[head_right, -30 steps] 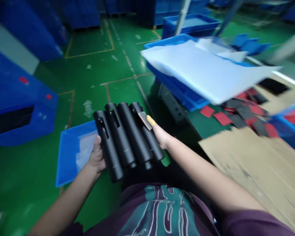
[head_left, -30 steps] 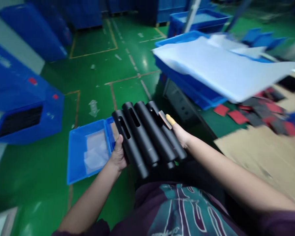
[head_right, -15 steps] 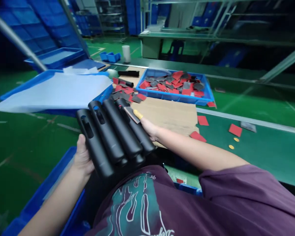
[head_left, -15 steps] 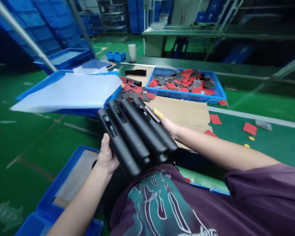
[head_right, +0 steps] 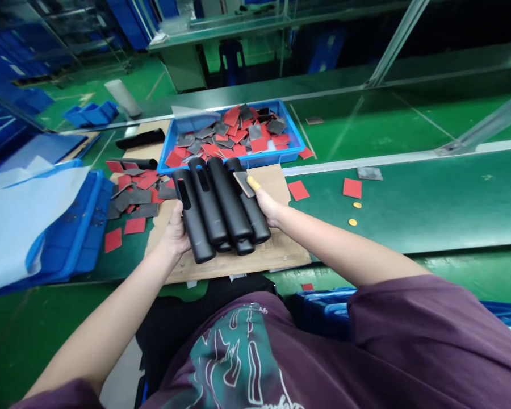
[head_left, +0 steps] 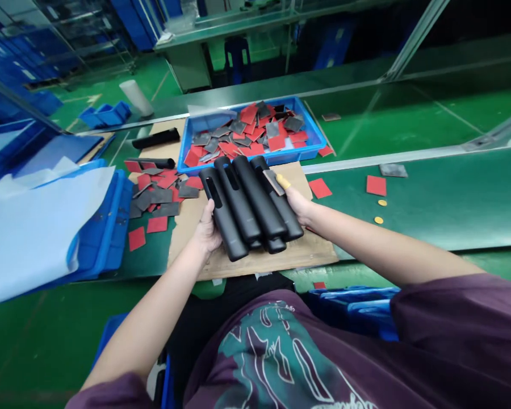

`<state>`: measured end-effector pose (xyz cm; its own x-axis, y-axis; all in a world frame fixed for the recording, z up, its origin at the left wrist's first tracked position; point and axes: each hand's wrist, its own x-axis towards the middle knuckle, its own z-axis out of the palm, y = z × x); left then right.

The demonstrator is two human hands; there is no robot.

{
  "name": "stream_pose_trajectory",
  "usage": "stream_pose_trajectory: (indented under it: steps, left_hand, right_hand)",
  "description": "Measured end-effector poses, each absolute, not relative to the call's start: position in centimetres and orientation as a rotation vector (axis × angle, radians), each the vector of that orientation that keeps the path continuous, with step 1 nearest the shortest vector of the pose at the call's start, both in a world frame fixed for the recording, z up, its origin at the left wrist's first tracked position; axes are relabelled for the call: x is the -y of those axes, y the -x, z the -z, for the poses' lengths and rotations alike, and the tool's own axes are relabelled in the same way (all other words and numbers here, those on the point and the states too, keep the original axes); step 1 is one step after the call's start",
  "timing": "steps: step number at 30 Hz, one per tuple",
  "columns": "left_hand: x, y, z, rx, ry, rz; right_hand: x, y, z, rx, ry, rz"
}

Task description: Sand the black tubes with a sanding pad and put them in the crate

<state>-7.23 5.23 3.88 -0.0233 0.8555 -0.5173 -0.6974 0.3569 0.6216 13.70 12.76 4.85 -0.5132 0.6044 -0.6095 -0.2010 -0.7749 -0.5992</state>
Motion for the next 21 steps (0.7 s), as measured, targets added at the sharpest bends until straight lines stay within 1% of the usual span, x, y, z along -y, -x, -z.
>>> stream_pose_trajectory:
  steps: [5,10,13,18,21]
  left_hand:
    - [-7.2,7.4,-3.0,-1.015,-0.228,-1.146]
    - [-8.2,7.5,-3.1,-1.047,-0.245,-1.166]
    - [-8.5,7.5,-3.2,-1.097,-0.23,-1.169]
    - [-8.4,7.8,-2.9,-1.16,-0.234,-1.176]
    - [-8.1,8.1,-2.6,-1.175,-0.232,-1.183]
  right_hand:
    - [-13.9,-14.0,-3.5,0.599,1.152,-2.305]
    - [-14.4,-13.6,-2.7,0.625,1.155,-2.23]
    - [-14.7,-13.3,-2.3,0.721,1.144,-2.098]
    - [-15.1,-13.2,-0.9,0.921,1.16,-1.78]
    - [-15.4,-13.1,0.2,0.931,1.212,-1.69]
